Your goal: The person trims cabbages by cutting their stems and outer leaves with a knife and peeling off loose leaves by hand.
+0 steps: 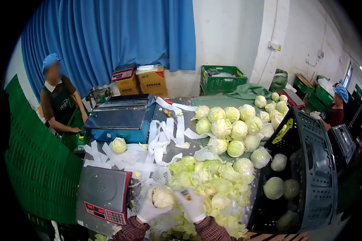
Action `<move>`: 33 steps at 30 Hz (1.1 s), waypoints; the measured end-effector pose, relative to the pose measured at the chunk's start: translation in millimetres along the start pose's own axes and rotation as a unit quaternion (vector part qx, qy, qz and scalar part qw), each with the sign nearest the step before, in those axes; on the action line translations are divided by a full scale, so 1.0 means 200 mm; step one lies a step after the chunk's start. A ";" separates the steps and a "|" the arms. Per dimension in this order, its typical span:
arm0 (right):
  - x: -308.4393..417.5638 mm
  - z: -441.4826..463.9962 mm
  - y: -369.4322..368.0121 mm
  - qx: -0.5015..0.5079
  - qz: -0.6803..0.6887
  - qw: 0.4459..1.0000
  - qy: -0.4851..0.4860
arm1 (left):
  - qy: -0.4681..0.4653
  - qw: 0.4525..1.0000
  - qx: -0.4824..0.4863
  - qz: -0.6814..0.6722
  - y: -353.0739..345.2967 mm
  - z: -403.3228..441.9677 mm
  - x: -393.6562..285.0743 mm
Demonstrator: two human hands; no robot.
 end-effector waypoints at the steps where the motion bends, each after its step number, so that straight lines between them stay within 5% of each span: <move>1: -0.05 0.02 0.04 -0.036 0.103 0.991 -0.075 | 0.001 1.000 -0.002 0.000 0.00 0.00 0.01; 2: -0.10 0.03 0.08 -0.069 0.203 0.966 -0.148 | 0.056 0.994 0.010 -0.098 -0.01 -0.01 0.03; 7: -0.19 -0.06 0.19 -0.099 0.131 0.981 -0.100 | 0.206 0.929 0.011 -0.306 0.01 0.02 0.15; 9: -0.16 -0.11 0.27 -0.128 0.105 0.979 -0.121 | 0.268 0.749 -0.051 -0.604 0.04 0.11 0.27; 11: -0.28 -0.16 0.32 -0.157 0.196 0.954 -0.165 | 0.248 0.724 -0.065 -0.640 0.17 0.28 0.47; 12: -0.34 -0.20 0.39 -0.143 0.105 0.969 -0.173 | 0.238 0.692 -0.065 -0.678 0.24 0.37 0.59; 14: -0.32 -0.29 0.48 -0.132 0.018 0.976 -0.170 | 0.218 0.708 -0.132 -0.659 0.39 0.54 0.86; 16: -0.36 -0.35 0.54 -0.151 0.012 0.971 -0.184 | 0.223 0.790 -0.180 -0.542 0.53 0.65 0.99; 17: -0.34 -0.38 0.58 -0.152 -0.040 0.967 -0.200 | 0.222 0.791 -0.179 -0.541 0.58 0.70 1.07; 19: -0.39 -0.40 0.62 -0.156 -0.093 0.958 -0.222 | 0.373 0.760 -0.270 -0.459 0.67 0.76 1.23; 24: -0.40 -0.46 0.65 -0.235 -0.077 0.961 -0.124 | 0.341 0.752 -0.356 -0.437 0.66 0.76 1.49; 27: -0.52 -0.41 0.73 -0.247 -0.197 0.946 -0.073 | 0.378 0.789 -0.325 -0.359 0.60 0.64 1.35; 30: -0.62 -0.24 0.86 -0.247 -0.248 0.936 -0.021 | 0.315 0.884 -0.244 -0.245 0.36 0.36 0.63; 32: -0.70 -0.06 0.94 -0.249 -0.215 0.944 0.014 | 0.181 0.977 -0.114 0.013 0.25 0.02 0.80; 33: -0.87 0.02 0.95 -0.215 -0.202 0.955 -0.030 | 0.118 0.970 -0.121 0.177 0.19 -0.16 0.74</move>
Point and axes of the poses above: each hand's wrist, its own z-axis towards the middle knuckle, its own y-axis out of the back of the hand, x = y × z, the point moved 2 cm from there along z, towards the middle knuckle, and after that the axes turned 7 degrees about -y, right-handed, at the moved point
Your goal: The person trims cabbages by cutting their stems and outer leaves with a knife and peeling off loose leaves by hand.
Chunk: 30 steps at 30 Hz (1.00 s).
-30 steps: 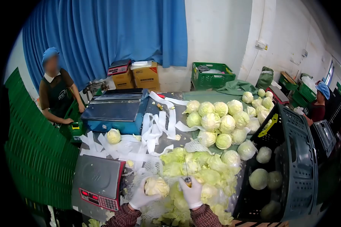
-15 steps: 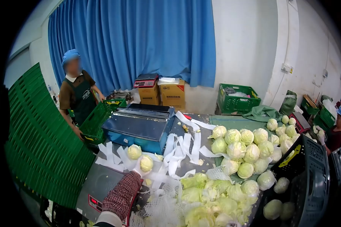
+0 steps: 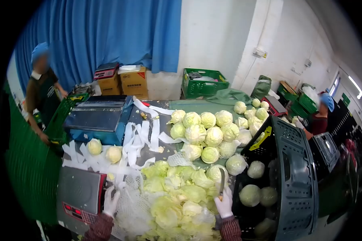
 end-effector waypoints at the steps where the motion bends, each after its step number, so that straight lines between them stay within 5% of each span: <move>1: -0.11 0.05 -0.06 0.046 0.005 0.998 -0.036 | -0.075 0.984 -0.039 0.155 0.01 -0.19 -0.05; 2: 0.01 0.09 -0.06 0.187 0.026 0.972 -0.141 | -0.064 0.984 -0.047 0.161 -0.01 -0.33 -0.06; 3: 0.13 0.10 -0.09 0.115 -0.008 0.993 0.008 | 0.063 0.992 -0.014 0.107 -0.02 -0.46 -0.05; 4: 0.17 0.11 -0.11 0.151 -0.031 0.988 -0.033 | 0.189 0.981 0.013 0.049 -0.03 -0.60 -0.03; 5: 0.19 0.11 -0.14 0.186 -0.056 0.978 -0.071 | 0.169 0.970 0.026 0.174 -0.12 -0.71 0.00; 6: 0.09 0.10 -0.22 0.158 -0.093 0.983 0.007 | 0.150 0.943 0.042 0.295 -0.23 -0.78 0.04; 8: -0.06 0.07 -0.33 0.178 -0.108 0.975 0.082 | 0.206 0.935 0.288 -0.019 -0.29 -0.68 -0.11; 9: -0.21 0.02 -0.45 0.185 -0.036 0.977 0.104 | 0.224 0.916 0.307 -0.129 -0.34 -0.69 -0.14; 10: -0.25 0.01 -0.48 0.235 -0.067 0.968 0.062 | 0.225 0.908 0.289 -0.205 -0.42 -0.71 -0.17; 12: -0.28 -0.02 -0.50 0.240 0.100 0.965 -0.021 | 0.241 0.882 0.240 -0.325 -0.58 -0.75 -0.21; 17: 0.04 -0.19 -0.48 0.250 0.026 0.966 0.052 | 0.274 0.807 0.085 -0.517 -0.85 -0.86 -0.23; 23: 0.45 -0.63 -0.64 0.414 -0.015 0.899 0.139 | 0.221 0.919 -0.008 -0.326 -0.55 -1.23 -0.21; 30: 0.73 -1.37 -0.90 0.676 -0.038 0.718 0.160 | 0.300 0.939 -0.167 -0.034 0.18 -1.83 -0.06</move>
Point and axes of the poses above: each hand's wrist, its own z-axis towards the middle knuckle, its own y-axis out of the back of the hand, x = y × z, the point moved 2 cm from there along z, towards the middle knuckle, and after that the axes turned 7 degrees about -y, right-handed, at the moved point
